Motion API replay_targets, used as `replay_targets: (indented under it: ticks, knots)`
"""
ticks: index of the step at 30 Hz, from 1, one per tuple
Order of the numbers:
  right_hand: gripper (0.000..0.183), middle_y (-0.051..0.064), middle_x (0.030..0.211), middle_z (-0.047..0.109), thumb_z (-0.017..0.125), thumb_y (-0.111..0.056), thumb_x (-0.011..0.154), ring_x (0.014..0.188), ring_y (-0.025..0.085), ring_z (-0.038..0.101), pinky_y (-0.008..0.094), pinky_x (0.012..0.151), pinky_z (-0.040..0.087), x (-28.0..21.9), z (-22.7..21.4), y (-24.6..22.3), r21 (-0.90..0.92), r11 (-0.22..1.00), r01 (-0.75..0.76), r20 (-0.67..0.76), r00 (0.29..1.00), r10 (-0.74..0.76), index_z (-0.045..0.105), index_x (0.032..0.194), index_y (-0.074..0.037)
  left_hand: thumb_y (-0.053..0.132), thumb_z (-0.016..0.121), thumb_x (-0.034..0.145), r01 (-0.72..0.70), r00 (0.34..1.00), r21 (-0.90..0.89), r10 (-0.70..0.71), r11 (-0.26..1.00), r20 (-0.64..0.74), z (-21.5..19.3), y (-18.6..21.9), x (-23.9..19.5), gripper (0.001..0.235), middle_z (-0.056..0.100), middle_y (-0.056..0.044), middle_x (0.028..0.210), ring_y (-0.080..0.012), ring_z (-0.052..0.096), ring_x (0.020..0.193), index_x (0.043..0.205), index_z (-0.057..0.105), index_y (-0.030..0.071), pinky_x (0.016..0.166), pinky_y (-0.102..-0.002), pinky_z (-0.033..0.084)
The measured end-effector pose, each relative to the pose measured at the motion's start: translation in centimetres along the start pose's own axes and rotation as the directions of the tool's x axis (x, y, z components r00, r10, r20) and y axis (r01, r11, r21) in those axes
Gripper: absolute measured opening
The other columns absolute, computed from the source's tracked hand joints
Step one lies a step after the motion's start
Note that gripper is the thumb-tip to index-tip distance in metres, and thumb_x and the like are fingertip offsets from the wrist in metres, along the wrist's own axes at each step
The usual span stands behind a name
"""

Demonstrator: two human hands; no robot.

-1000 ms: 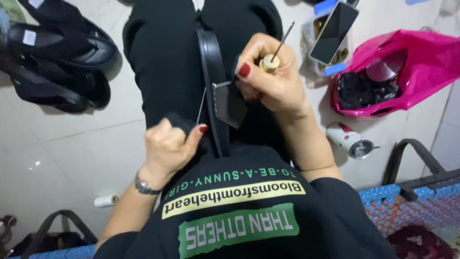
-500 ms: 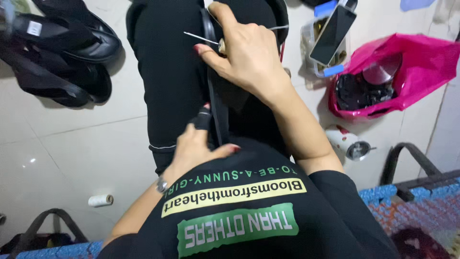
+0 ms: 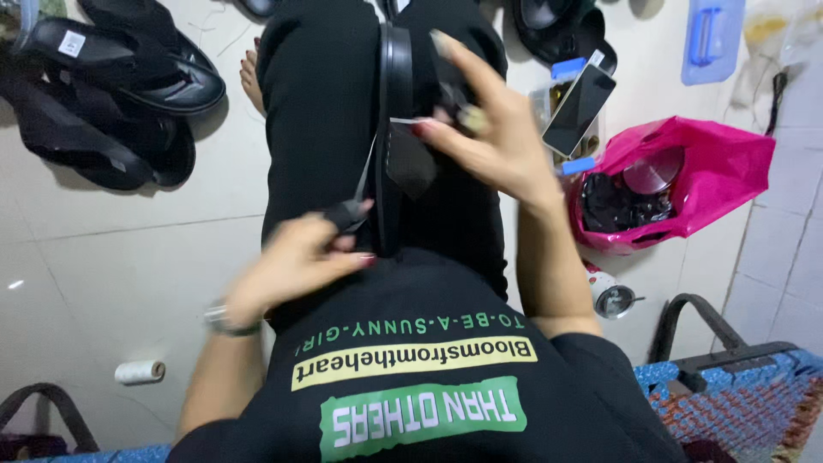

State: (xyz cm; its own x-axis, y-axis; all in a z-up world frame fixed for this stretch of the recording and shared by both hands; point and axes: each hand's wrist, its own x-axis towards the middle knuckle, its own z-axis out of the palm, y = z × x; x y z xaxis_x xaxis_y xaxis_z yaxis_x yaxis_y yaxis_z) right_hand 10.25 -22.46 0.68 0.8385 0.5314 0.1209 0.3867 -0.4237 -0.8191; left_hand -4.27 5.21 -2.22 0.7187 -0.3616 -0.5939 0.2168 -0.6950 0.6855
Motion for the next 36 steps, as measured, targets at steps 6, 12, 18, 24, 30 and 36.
replay_targets:
  ticks: [6,12,18,24,30,36]
  knots:
    - [0.057,0.034,0.149,0.030,0.069,0.001,0.097,0.135,0.053,0.040,0.051,0.106,0.042,-4.3,-5.2,1.4,-0.396,0.886,-0.241,-0.077,0.970,0.229,0.041,0.146,-0.003,0.009,0.063,0.124,-0.049,0.593,-0.088,-0.042,0.995,-0.804,-10.3,-11.1,-3.3,0.013,0.066,-0.006,0.119,-0.0153,0.055,0.100,0.135,0.070,0.008,0.083,-0.031,0.045]
    - [0.039,0.003,0.069,0.034,0.061,-0.031,0.111,0.045,0.021,0.033,0.038,0.038,0.033,-3.3,-3.0,-1.3,-0.718,0.655,0.236,0.285,0.958,-0.032,0.055,0.149,-0.034,0.042,0.082,0.090,-0.127,0.775,0.321,0.296,0.938,-0.558,-11.1,1.5,3.7,0.092,0.030,-0.033,0.160,-0.0466,0.024,0.148,0.154,0.041,-0.010,0.124,-0.052,0.016]
    - [0.036,0.002,0.067,0.031,0.062,-0.022,0.110,0.047,0.021,0.035,0.036,0.041,0.032,-2.5,-3.0,-1.7,-0.707,0.648,0.284,0.295,0.951,-0.094,0.062,0.143,-0.035,0.066,0.099,0.069,-0.396,0.815,0.403,0.518,0.825,-0.259,-9.4,4.6,7.9,0.129,0.003,-0.024,0.168,-0.0464,-0.005,0.155,0.165,0.027,0.020,0.125,-0.075,0.012]
    - [0.035,0.001,0.069,0.030,0.063,-0.018,0.110,0.049,0.019,0.035,0.035,0.043,0.034,-2.6,-3.1,-2.6,-0.709,0.639,0.299,0.281,0.951,-0.132,0.066,0.141,-0.033,0.069,0.099,0.062,-0.440,0.725,0.523,0.633,0.730,-0.273,-9.1,5.3,8.7,0.122,0.024,-0.029,0.162,-0.0535,0.004,0.146,0.158,0.045,0.017,0.113,-0.083,0.015]
    - [0.032,0.001,0.069,0.042,0.063,-0.002,0.102,0.053,0.016,0.043,0.032,0.043,0.040,-1.0,-2.1,-4.0,-0.644,0.683,0.345,0.263,0.938,-0.227,0.073,0.130,-0.015,0.083,0.075,0.084,-0.499,0.646,0.529,0.702,0.686,-0.301,-8.8,5.2,9.2,0.106,0.035,-0.033,0.157,-0.0591,0.006,0.139,0.152,0.052,0.005,0.109,-0.082,0.010]
    - [0.027,0.002,0.073,0.048,0.070,-0.011,0.106,0.055,0.016,0.049,0.034,0.045,0.043,-1.2,-2.1,-3.5,-0.640,0.657,0.398,0.281,0.917,-0.283,0.070,0.133,-0.012,0.081,0.087,0.083,-0.426,0.594,0.533,0.670,0.731,-0.445,-6.7,4.1,6.9,0.102,0.025,-0.036,0.156,-0.0605,0.013,0.144,0.148,0.060,0.007,0.116,-0.081,0.024]
